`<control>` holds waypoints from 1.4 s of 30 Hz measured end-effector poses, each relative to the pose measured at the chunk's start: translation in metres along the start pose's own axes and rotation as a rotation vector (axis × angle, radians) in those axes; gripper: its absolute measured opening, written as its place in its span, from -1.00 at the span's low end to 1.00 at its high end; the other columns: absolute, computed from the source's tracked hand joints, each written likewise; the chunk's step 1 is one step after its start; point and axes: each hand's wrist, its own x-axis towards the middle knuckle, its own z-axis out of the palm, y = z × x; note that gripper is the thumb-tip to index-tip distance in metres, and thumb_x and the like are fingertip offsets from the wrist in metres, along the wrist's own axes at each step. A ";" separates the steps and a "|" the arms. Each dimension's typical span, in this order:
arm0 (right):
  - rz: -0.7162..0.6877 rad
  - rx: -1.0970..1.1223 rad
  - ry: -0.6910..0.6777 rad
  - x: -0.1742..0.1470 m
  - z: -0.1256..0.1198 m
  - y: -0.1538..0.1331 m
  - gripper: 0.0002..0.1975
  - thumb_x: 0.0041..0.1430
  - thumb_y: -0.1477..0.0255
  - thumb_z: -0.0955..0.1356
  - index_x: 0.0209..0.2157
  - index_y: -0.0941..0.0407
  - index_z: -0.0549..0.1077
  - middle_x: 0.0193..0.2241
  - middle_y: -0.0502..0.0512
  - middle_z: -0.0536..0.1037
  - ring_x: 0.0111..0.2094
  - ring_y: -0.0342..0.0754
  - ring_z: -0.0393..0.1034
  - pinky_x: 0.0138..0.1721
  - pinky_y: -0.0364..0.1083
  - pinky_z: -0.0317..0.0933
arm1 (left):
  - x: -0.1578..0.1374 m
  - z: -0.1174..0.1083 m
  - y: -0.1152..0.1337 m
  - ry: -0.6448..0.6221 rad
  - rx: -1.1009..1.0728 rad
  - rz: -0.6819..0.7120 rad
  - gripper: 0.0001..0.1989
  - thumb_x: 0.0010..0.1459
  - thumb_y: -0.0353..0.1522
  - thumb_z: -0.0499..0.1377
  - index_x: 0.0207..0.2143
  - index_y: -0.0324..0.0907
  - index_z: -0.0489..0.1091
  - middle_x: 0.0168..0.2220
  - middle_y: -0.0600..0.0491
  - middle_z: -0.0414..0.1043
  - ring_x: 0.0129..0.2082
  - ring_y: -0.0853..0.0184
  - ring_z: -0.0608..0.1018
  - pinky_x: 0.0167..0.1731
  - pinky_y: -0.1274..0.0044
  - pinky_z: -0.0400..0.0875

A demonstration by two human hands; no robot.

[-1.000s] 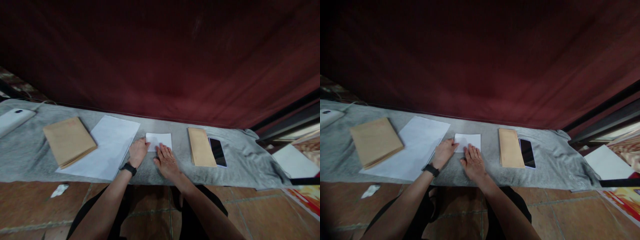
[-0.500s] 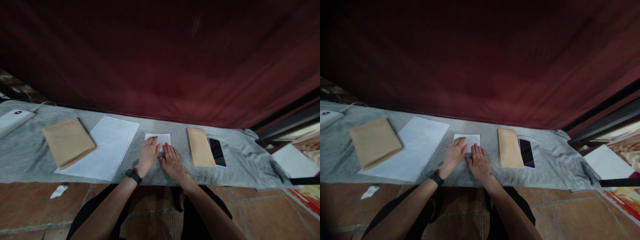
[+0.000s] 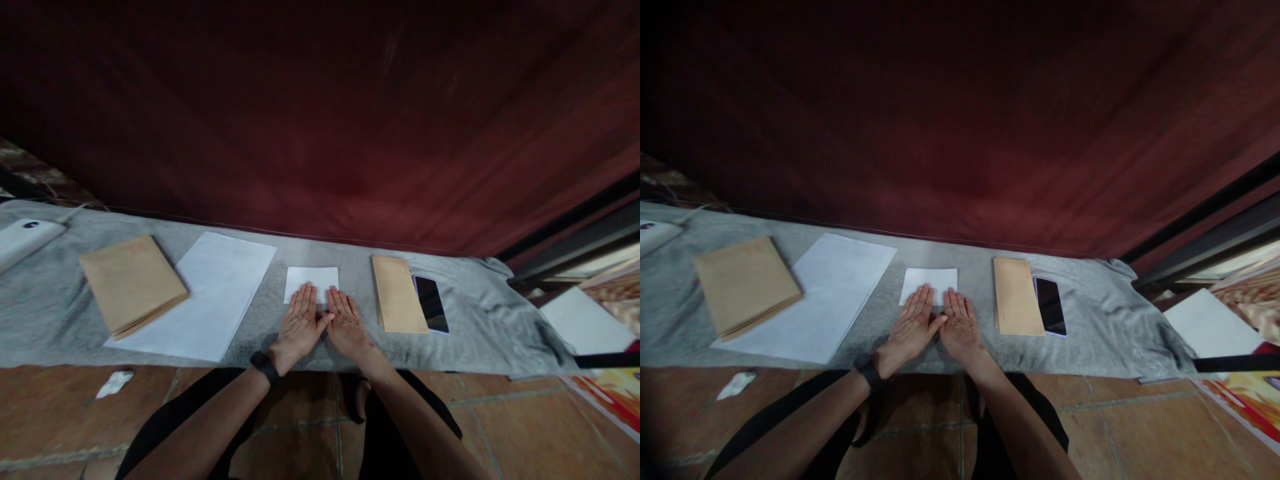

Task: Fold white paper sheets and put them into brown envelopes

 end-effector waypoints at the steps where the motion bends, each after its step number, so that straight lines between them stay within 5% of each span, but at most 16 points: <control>1: 0.010 0.009 0.002 0.000 -0.001 0.001 -0.45 0.42 0.42 0.09 0.38 0.29 0.04 0.40 0.22 0.01 0.41 0.06 -0.10 0.39 0.12 -0.18 | -0.002 0.000 -0.002 0.000 0.015 -0.016 -0.18 0.34 0.04 -0.19 0.36 -0.46 -0.01 0.40 -0.30 -0.03 0.42 0.11 0.00 0.37 0.24 -0.04; 14: 0.113 0.141 -0.084 0.004 -0.016 0.006 -0.44 0.46 0.29 0.07 0.38 0.22 0.05 0.38 0.18 0.04 0.41 0.08 -0.09 0.38 0.17 -0.18 | -0.010 -0.010 -0.035 -0.034 0.164 -0.116 -0.22 0.35 -0.04 -0.15 0.36 -0.50 -0.01 0.40 -0.31 -0.06 0.42 0.04 0.01 0.37 0.19 -0.09; 19: 0.131 0.182 -0.055 0.024 -0.027 0.005 -0.46 0.48 0.31 0.01 0.36 0.21 0.11 0.36 0.13 0.12 0.40 0.04 -0.07 0.39 0.16 -0.20 | -0.008 -0.012 -0.031 -0.041 0.193 -0.136 -0.26 0.35 -0.09 -0.15 0.36 -0.48 0.00 0.39 -0.32 -0.02 0.42 0.04 0.02 0.36 0.16 -0.07; 26: -0.030 0.194 -0.032 0.052 -0.017 -0.025 -0.50 0.49 0.29 0.04 0.34 0.12 0.17 0.35 0.04 0.16 0.39 0.02 -0.03 0.40 0.14 -0.22 | -0.005 -0.015 -0.031 -0.084 0.183 -0.124 -0.33 0.35 -0.21 -0.17 0.31 -0.56 0.08 0.38 -0.35 -0.01 0.40 0.01 0.04 0.36 0.20 -0.07; 35: 0.148 0.164 -0.022 0.066 0.001 -0.024 -0.49 0.48 0.29 0.07 0.36 0.10 0.11 0.37 0.07 0.09 0.38 0.06 -0.01 0.37 0.18 -0.15 | 0.006 -0.032 -0.023 -0.087 0.221 -0.138 -0.38 0.35 -0.26 -0.18 0.23 -0.59 0.23 0.27 -0.40 0.22 0.36 0.01 0.17 0.37 0.18 -0.11; 42: 0.107 0.077 -0.088 0.061 -0.001 -0.019 -0.43 0.41 0.38 0.15 0.39 0.15 0.01 0.40 0.21 -0.01 0.41 0.10 -0.09 0.37 0.20 -0.15 | 0.032 -0.026 -0.007 -0.043 0.005 0.002 -0.41 0.39 -0.26 -0.22 0.32 -0.40 0.13 0.36 -0.21 0.12 0.40 0.17 0.09 0.37 0.24 -0.02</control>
